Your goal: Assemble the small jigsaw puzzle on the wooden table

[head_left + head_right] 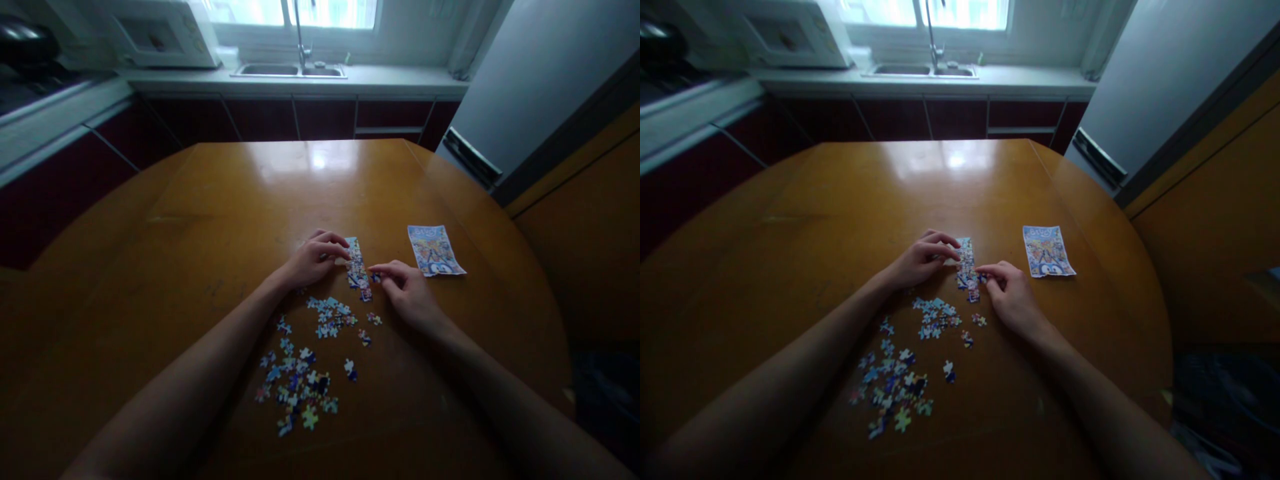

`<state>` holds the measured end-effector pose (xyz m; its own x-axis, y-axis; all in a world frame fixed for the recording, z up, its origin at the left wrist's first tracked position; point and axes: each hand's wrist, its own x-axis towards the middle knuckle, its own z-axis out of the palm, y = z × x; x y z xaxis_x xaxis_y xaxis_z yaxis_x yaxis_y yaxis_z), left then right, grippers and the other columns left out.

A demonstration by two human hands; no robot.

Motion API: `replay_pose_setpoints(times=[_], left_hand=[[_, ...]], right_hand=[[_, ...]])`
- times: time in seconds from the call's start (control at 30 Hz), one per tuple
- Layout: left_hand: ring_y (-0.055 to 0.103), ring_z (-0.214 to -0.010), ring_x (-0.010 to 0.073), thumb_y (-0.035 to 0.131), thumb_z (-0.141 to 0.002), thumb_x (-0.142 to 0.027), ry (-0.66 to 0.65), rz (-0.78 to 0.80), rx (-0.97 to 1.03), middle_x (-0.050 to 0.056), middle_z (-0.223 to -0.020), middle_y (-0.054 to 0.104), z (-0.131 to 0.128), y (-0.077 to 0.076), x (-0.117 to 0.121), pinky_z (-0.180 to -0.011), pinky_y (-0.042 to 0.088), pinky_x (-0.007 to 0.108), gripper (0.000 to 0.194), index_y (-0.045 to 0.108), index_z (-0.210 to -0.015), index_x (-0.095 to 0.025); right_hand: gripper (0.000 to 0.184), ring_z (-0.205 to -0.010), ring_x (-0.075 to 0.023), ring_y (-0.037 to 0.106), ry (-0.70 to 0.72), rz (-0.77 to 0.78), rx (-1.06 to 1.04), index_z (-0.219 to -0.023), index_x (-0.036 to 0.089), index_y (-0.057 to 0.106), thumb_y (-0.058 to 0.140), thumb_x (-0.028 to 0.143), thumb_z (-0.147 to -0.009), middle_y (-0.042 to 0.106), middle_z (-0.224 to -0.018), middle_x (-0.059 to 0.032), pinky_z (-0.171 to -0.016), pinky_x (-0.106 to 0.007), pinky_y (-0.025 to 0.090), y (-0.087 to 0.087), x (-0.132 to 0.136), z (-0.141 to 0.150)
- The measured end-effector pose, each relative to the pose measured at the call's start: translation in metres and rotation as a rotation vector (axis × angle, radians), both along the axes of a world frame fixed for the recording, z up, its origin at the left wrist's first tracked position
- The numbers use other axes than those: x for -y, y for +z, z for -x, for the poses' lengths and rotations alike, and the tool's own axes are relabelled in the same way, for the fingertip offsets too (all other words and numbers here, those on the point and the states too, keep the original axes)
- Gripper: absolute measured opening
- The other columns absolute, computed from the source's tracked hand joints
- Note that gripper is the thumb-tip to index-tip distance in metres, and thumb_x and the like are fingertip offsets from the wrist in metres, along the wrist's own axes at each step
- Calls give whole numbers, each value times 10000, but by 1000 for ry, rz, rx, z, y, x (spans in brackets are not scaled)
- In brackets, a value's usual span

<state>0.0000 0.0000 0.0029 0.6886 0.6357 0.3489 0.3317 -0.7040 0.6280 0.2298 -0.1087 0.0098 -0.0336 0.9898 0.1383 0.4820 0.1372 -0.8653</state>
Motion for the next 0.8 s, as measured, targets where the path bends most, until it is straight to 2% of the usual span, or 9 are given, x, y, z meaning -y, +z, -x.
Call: replay_pose_setpoints(times=[0.17,0.43,0.57,0.63,0.7,0.8], left_hand=[[552,-1094,226,513,-826,-93,-3,-1,7,43,-1112,686,1,-1,0,-1018,438,462,336,761,-958,-277],[547,-1101,227,512,-818,-92,7,4,-4,40,-1119,689,0,-1,0,-1027,438,473,343,761,-968,-273],[549,-1100,227,514,-827,-94,1,0,-2,35,-1119,688,1,-2,0,-1019,442,462,342,758,-968,-288],[549,-1101,227,514,-830,-91,-1,-2,5,35,-1117,687,1,-2,0,-1018,441,456,344,757,-971,-290],[549,-1105,226,511,-832,-87,-2,-5,9,38,-1117,686,1,-3,0,-1018,440,450,346,755,-974,-287],[551,-1099,223,508,-833,-85,-3,-12,10,41,-1115,687,1,-3,0,-1015,441,447,343,755,-972,-279]], right_hand=[[222,-833,-203,660,-60,17,-52,-941,171,751,548,208,-858,743,-934,-83,-790,-371,516,3,1,2],[189,-767,-199,650,-126,79,-166,-893,163,746,602,271,-833,739,-857,-70,-721,-344,510,2,0,2],[297,-663,-166,565,-115,44,-177,-1099,182,721,532,275,-890,661,-792,-41,-597,-301,453,2,0,1],[324,-693,-171,559,-98,11,-132,-1119,194,724,481,255,-914,629,-806,-46,-621,-309,456,2,0,0],[309,-755,-183,579,-90,-2,-98,-1055,187,741,469,240,-918,631,-846,-61,-684,-331,476,2,0,-1],[249,-789,-194,611,-114,39,-166,-1025,172,722,524,264,-906,677,-900,-77,-721,-347,496,0,-1,-1]])
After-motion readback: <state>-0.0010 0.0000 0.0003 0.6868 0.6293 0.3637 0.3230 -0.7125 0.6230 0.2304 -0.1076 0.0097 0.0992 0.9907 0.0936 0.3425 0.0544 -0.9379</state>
